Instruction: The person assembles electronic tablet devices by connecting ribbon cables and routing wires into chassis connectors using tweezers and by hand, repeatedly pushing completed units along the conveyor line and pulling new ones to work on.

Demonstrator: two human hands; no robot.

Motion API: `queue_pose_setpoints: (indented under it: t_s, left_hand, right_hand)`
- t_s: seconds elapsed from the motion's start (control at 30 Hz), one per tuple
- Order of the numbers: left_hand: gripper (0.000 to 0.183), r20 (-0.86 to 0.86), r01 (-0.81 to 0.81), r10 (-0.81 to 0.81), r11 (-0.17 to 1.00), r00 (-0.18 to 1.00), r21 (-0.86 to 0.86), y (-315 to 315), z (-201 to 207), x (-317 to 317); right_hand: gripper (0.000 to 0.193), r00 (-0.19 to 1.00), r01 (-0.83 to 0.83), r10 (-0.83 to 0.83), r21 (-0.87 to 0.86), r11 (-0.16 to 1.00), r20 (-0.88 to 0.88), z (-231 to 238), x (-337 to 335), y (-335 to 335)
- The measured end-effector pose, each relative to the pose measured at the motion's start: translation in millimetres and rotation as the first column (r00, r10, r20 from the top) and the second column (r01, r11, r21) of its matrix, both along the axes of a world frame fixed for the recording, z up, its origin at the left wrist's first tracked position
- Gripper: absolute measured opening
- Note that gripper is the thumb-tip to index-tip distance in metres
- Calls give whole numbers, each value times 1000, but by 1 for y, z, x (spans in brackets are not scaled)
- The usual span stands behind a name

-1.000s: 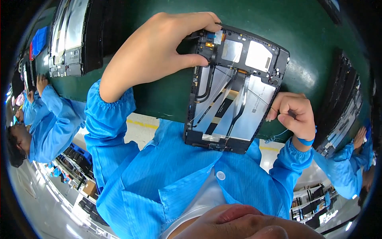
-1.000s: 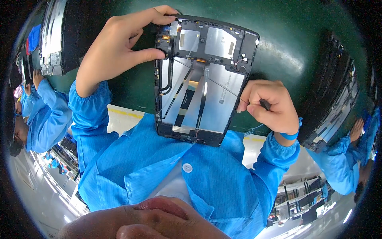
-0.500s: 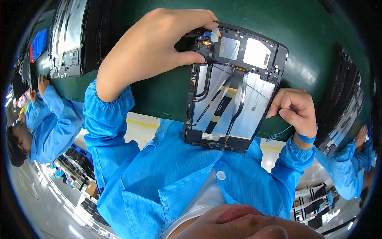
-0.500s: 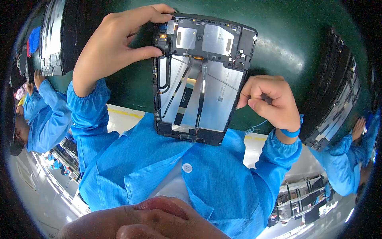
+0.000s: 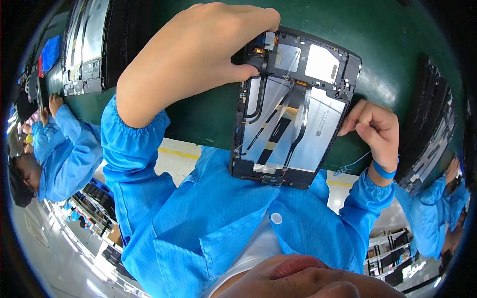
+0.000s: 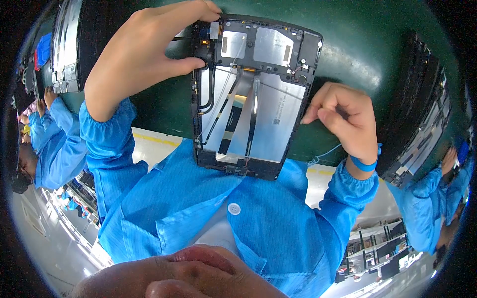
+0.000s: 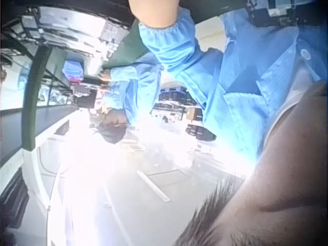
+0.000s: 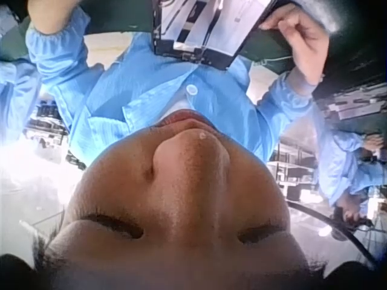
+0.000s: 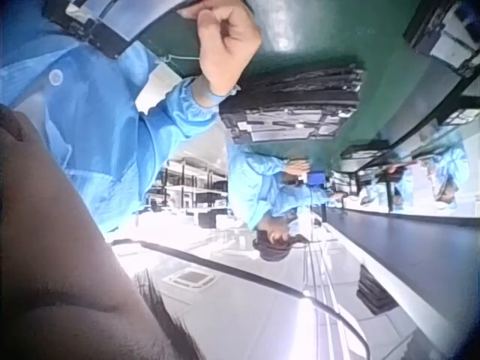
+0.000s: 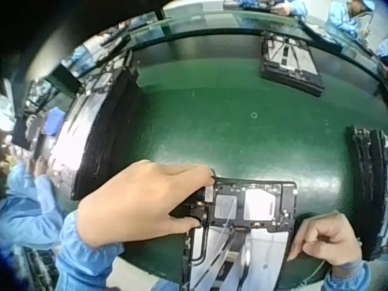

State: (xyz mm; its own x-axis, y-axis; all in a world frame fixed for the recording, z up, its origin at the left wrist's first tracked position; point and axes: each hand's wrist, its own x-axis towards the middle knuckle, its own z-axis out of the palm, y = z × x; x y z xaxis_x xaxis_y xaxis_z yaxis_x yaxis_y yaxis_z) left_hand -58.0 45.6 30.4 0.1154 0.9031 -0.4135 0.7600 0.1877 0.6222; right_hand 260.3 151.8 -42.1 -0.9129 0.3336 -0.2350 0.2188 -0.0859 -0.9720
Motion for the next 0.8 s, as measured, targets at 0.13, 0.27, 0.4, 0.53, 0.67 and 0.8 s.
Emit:
queue_pose_setpoints:
  t_s: [0.13, 0.27, 0.4, 0.53, 0.67, 0.8]
  left_hand:
    - [40, -278, 189, -100, 930, 955, 316, -20, -16, 4]
    - [51, -258, 238, -154, 912, 954, 335, -1, 20, 21]
    - [49, -104, 312, -296, 847, 949, 432, 13, 12, 42]
    - [19, -209, 302, -221, 607, 953, 735, 19, -48, 62]
    - [11, -284, 395, -276, 691, 918, 605, 29, -50, 72]
    - [36, -317, 446, -325, 755, 891, 481, 30, -50, 68]
  right_hand:
    - [20, 982, 188, -187, -51, 981, 22, 0, -2, -3]
    - [17, 968, 249, -249, -34, 968, 10, -3, -8, -6]
    - [14, 964, 264, -264, -7, 965, 17, -5, -5, -7]
    - [15, 964, 260, -259, -14, 965, 60, -2, -8, -6]
    - [13, 957, 280, -278, -22, 960, 81, -4, -9, -8]
    - [13, 962, 270, -269, -12, 963, 56, -5, -9, -7]
